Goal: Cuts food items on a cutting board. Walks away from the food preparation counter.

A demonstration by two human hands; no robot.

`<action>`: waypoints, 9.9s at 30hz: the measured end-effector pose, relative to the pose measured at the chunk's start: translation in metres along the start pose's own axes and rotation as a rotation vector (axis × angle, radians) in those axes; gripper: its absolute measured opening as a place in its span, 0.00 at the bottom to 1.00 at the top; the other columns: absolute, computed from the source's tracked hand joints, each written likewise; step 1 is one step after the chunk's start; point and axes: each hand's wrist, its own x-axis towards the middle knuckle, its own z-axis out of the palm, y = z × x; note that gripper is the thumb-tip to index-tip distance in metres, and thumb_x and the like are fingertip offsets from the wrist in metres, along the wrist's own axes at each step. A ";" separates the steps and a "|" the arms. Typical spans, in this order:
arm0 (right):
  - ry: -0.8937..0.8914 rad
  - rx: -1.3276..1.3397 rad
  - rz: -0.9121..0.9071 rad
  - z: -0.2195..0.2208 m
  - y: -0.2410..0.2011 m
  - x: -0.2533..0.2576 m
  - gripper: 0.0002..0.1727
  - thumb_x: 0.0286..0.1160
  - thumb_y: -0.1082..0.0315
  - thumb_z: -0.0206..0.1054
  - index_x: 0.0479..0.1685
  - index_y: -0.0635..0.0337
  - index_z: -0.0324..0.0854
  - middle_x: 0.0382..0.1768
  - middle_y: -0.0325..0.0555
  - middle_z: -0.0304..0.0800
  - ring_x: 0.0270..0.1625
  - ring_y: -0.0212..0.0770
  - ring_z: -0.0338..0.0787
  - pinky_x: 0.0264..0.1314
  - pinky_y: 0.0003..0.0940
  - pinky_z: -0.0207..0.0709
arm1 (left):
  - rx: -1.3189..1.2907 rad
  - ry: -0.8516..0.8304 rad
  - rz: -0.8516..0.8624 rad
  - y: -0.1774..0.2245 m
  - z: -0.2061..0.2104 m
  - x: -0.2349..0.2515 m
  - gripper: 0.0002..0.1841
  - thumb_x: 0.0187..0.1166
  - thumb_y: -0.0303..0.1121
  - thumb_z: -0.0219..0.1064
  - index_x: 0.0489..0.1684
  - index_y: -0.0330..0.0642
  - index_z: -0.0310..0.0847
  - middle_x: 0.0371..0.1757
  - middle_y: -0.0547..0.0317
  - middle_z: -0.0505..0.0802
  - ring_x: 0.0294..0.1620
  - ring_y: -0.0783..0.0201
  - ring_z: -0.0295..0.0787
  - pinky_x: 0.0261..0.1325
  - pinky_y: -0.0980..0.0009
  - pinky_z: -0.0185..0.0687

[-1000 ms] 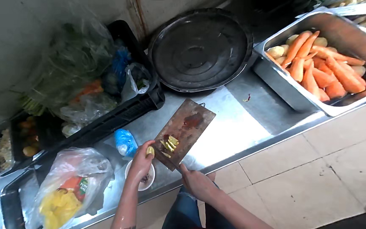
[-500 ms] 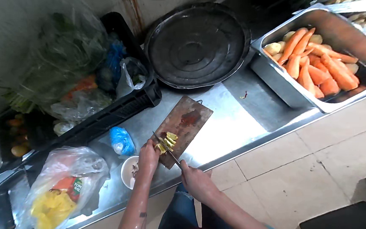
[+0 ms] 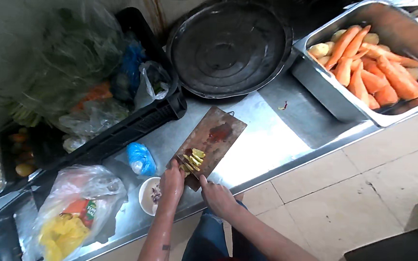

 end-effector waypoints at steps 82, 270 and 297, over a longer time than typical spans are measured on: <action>-0.082 -0.009 -0.042 -0.008 0.012 -0.032 0.22 0.92 0.64 0.49 0.80 0.59 0.60 0.53 0.66 0.88 0.57 0.68 0.91 0.57 0.61 0.83 | -0.155 -0.127 -0.081 0.006 -0.004 -0.010 0.23 0.88 0.30 0.57 0.79 0.33 0.57 0.57 0.32 0.88 0.59 0.37 0.90 0.61 0.42 0.84; 0.108 0.177 0.120 0.006 0.001 -0.007 0.24 0.90 0.68 0.48 0.83 0.58 0.58 0.53 0.65 0.90 0.59 0.67 0.92 0.59 0.63 0.83 | 0.300 -0.033 0.319 0.027 -0.019 0.023 0.10 0.83 0.29 0.64 0.52 0.37 0.89 0.57 0.42 0.91 0.60 0.42 0.89 0.60 0.45 0.85; 0.020 0.212 0.121 0.009 0.007 -0.021 0.26 0.87 0.67 0.52 0.83 0.57 0.57 0.54 0.65 0.89 0.59 0.67 0.91 0.60 0.64 0.82 | 0.225 -0.048 0.431 0.006 -0.016 0.019 0.13 0.82 0.24 0.62 0.58 0.36 0.88 0.65 0.39 0.88 0.64 0.40 0.87 0.65 0.45 0.84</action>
